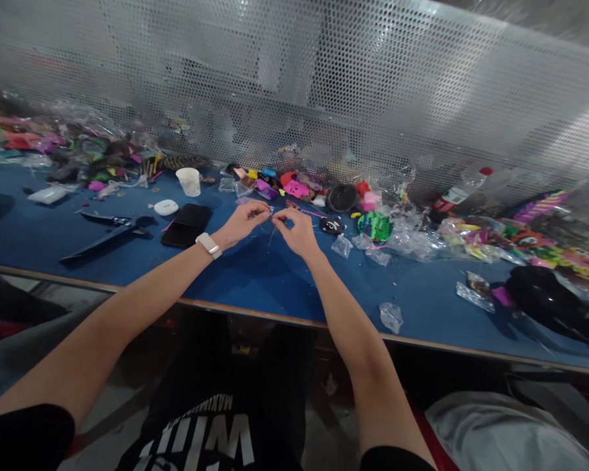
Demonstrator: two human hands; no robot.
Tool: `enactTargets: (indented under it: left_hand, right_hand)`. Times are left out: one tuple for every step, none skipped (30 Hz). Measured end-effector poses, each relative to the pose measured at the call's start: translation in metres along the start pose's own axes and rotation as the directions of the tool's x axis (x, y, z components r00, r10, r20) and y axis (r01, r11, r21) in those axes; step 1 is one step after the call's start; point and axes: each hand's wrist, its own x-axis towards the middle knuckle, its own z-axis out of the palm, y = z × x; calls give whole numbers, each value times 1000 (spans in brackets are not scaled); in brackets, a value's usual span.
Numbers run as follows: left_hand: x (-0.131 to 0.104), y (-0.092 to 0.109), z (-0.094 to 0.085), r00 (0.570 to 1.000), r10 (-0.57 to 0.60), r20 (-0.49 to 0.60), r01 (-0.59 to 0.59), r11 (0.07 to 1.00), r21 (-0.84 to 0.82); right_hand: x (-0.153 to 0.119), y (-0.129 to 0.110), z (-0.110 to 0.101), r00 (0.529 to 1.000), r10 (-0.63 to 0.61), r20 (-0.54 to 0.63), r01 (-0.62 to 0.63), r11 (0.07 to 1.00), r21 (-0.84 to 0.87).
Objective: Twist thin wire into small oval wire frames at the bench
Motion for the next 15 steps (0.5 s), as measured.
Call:
enactTargets:
  left_hand:
    - [0,0,-1,1000,3,13,-3,1000,-3]
    - [0,1,-2,1000,4,27,-4,1000,-9]
    - [0,1,-2,999,4,38,-3,1000,-18]
    - [0,1,-3,999,1,47,1,999,-33]
    - [0,1,-3,998,-5,55,8,999,-53]
    - [-1,1,-3,998,-14,62,19,997,-76]
    - [-1,0,-2,997,-26,71,33,994,-101]
    - [-1,0,-2,996,-41,80,51,990,-129]
    - [-1,-1,-2,994,-58,90,71,985,-156]
    - [-1,-1,-1,992,-73,102,91,979,-183]
    - [-1,-1,-1,990,-87,113,109,972,-207]
    - [-1,-1,-1,988,-97,123,123,966,-227]
    - [-1,-1,-1,986,-103,132,133,961,-243]
    - [-1,-1,-2,985,-104,140,138,958,-253]
    - [-2,0,-2,983,-103,149,140,955,-260]
  right_hand:
    - [0,0,0,1000,-3,-1,3,1000,2]
    - [0,0,0,1000,-7,-2,7,1000,3]
    - [0,0,0,1000,-11,-2,11,1000,4]
    - [0,1,0,1000,-14,-2,14,1000,5]
    - [0,1,0,1000,-19,-2,19,1000,8]
    - [0,2,0,1000,-23,-4,23,1000,12]
    - [0,2,0,1000,-26,-5,26,1000,16]
    - [0,3,0,1000,-26,-7,26,999,19]
    - [0,3,-1,1000,-24,-7,24,1000,20]
    - [0,4,-1,1000,-20,-4,20,1000,18]
    - [0,4,-1,1000,-17,0,17,1000,16]
    - [0,4,-2,1000,-17,3,17,1000,14]
    - [0,5,-2,1000,-22,4,22,1000,16]
    - [0,5,-1,1000,-31,4,31,999,22]
    - [0,5,-1,999,-39,4,39,999,30]
